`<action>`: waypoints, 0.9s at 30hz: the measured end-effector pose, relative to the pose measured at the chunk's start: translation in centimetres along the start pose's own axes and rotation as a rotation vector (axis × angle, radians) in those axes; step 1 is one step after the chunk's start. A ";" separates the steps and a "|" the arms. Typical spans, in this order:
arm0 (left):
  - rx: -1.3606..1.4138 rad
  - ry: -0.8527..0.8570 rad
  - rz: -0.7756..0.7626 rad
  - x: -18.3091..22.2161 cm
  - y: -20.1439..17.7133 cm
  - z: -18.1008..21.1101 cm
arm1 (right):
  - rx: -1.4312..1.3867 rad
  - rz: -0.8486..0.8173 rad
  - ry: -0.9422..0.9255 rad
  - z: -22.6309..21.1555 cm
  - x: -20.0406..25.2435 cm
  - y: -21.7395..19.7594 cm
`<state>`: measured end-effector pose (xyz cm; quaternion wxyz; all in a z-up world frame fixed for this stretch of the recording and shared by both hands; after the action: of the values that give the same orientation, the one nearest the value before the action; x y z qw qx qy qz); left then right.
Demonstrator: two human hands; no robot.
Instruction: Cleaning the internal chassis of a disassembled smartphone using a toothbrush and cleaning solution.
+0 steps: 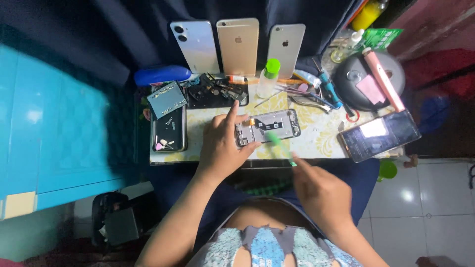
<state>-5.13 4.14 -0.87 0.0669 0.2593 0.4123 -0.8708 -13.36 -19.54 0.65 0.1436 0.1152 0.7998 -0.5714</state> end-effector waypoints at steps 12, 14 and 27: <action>-0.022 0.016 0.018 -0.2 -0.6 0.6 | -0.070 0.024 -0.135 -1.9 -0.2 -1.1; 0.047 -0.108 -0.048 -0.5 -0.5 0.3 | 0.029 0.149 -0.089 -0.3 -0.9 -3.4; 0.006 -0.092 -0.075 -0.3 -0.3 0.5 | -0.023 0.167 -0.091 -1.1 0.4 -1.5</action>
<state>-5.20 3.90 -0.22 0.0522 0.2035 0.4155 -0.8850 -14.39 -18.95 2.10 0.2280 0.1538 0.7865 -0.5530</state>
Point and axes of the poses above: each hand's wrist, its own x-axis away from the middle knuckle, its own y-axis out of the palm, z = x × y, the point moved 6 cm from there along -x, towards the middle knuckle, and after that the axes turned 12 degrees about z, right-handed, at the moved point
